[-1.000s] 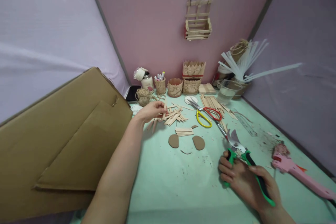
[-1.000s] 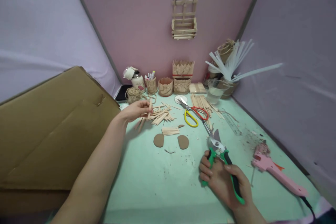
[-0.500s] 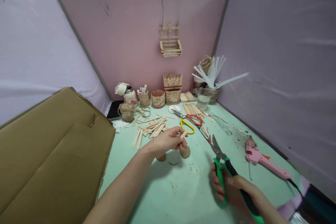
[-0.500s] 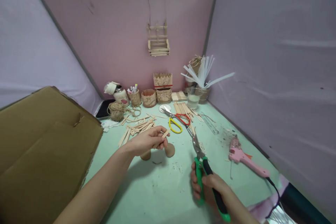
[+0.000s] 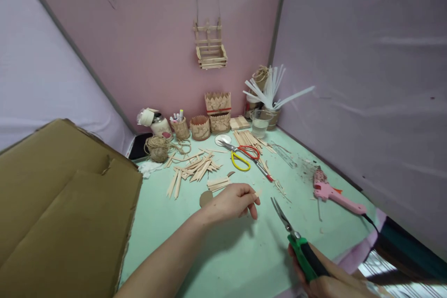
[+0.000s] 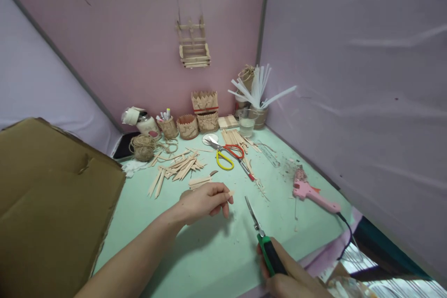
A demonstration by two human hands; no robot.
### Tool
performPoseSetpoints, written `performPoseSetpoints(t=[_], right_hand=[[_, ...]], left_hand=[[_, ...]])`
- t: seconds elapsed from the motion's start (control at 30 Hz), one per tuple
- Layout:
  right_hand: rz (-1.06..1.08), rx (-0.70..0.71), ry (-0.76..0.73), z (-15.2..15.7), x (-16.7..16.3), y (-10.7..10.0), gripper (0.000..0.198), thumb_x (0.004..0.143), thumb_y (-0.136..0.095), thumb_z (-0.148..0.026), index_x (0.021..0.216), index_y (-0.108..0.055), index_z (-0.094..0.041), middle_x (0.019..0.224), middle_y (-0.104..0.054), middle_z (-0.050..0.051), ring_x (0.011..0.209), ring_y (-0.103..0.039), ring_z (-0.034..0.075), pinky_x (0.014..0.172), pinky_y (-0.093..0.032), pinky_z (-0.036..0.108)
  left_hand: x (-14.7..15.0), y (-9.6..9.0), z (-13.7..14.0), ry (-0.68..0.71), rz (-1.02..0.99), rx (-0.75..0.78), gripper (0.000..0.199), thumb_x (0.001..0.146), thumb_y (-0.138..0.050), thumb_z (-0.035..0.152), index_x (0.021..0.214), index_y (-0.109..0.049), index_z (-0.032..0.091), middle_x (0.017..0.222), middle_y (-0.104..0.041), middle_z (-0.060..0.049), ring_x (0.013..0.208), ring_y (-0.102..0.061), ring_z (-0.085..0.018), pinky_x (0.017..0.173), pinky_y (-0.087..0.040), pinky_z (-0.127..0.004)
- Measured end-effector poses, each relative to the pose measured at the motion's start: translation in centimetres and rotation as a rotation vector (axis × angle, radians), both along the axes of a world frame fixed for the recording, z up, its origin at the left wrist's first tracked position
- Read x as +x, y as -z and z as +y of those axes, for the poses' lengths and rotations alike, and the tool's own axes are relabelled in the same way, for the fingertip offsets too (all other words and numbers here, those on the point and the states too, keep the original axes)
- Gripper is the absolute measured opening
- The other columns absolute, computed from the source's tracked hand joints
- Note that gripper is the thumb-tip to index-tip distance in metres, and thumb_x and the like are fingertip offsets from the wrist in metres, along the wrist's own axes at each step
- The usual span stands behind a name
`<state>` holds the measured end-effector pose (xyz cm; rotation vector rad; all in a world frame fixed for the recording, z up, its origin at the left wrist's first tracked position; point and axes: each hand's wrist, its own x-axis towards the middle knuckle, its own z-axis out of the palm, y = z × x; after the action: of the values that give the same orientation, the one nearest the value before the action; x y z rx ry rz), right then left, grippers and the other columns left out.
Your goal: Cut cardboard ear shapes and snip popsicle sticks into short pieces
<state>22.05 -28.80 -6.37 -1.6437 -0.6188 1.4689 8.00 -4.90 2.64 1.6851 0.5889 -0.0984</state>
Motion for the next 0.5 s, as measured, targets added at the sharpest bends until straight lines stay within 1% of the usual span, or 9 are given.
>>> performPoseSetpoints(t=[0.07,0.13,0.2,0.23,0.27,0.37,0.5], right_hand=[[0.029,-0.037,-0.009,0.3,-0.3,-1.1,0.045,0.065,-0.060,-0.029,0.110,-0.054,-0.026,0.083,-0.057,0.002,0.062,-0.053,0.017,0.056,-0.040,0.030],[0.043,-0.062,-0.037,0.8,-0.7,-2.6,0.045,0.062,-0.061,-0.026,0.107,-0.054,-0.025,0.080,-0.055,0.000,0.061,-0.051,0.016,0.057,-0.039,0.029],[0.045,-0.071,-0.029,1.2,-1.0,-4.1,0.044,0.063,-0.060,-0.025,0.106,-0.052,-0.025,0.081,-0.054,-0.001,0.064,-0.050,0.016,0.061,-0.038,0.029],[0.050,-0.063,-0.017,1.4,-1.1,-4.8,0.042,0.064,-0.059,-0.026,0.105,-0.052,-0.025,0.082,-0.054,-0.001,0.067,-0.051,0.016,0.063,-0.038,0.029],[0.049,-0.021,-0.013,1.4,-1.3,-5.3,0.042,0.064,-0.059,-0.028,0.105,-0.052,-0.024,0.083,-0.054,-0.001,0.068,-0.050,0.016,0.065,-0.038,0.030],[0.096,0.012,0.003,1.5,-1.5,-6.1,0.044,0.064,-0.057,-0.029,0.108,-0.049,-0.024,0.083,-0.052,-0.001,0.069,-0.048,0.017,0.065,-0.037,0.031],[0.128,0.007,-0.008,1.3,-1.5,-6.1,0.039,0.064,-0.056,-0.028,0.103,-0.050,-0.023,0.083,-0.050,-0.001,0.070,-0.047,0.016,0.065,-0.037,0.031]], left_hand=[[0.1,0.5,-0.1,0.016,-0.015,-0.025,0.027,0.083,-0.049,0.043,0.082,-0.056,0.017,0.072,-0.068,-0.002,0.050,-0.039,-0.008,0.050,-0.031,-0.023],[0.3,1.1,-0.1,0.025,-0.030,-0.047,0.028,0.083,-0.051,0.045,0.084,-0.056,0.017,0.071,-0.069,-0.002,0.049,-0.038,-0.008,0.049,-0.031,-0.023],[0.4,1.5,-0.1,0.026,-0.042,-0.057,0.030,0.083,-0.051,0.045,0.087,-0.056,0.016,0.072,-0.069,-0.003,0.049,-0.038,-0.008,0.049,-0.030,-0.023],[0.5,1.7,-0.2,0.027,-0.046,-0.059,0.030,0.083,-0.051,0.046,0.088,-0.056,0.016,0.072,-0.069,-0.003,0.050,-0.039,-0.008,0.048,-0.030,-0.023],[0.5,1.8,-0.2,0.032,-0.045,-0.066,0.030,0.083,-0.051,0.046,0.088,-0.056,0.017,0.073,-0.070,-0.003,0.050,-0.039,-0.008,0.048,-0.030,-0.022],[0.7,2.1,-0.4,0.051,-0.036,-0.101,0.030,0.083,-0.051,0.046,0.088,-0.056,0.017,0.074,-0.070,-0.004,0.049,-0.039,-0.008,0.047,-0.029,-0.022],[1.0,2.3,-1.0,0.092,-0.011,-0.150,0.031,0.083,-0.052,0.047,0.088,-0.055,0.017,0.076,-0.071,-0.004,0.049,-0.039,-0.008,0.048,-0.029,-0.022]])
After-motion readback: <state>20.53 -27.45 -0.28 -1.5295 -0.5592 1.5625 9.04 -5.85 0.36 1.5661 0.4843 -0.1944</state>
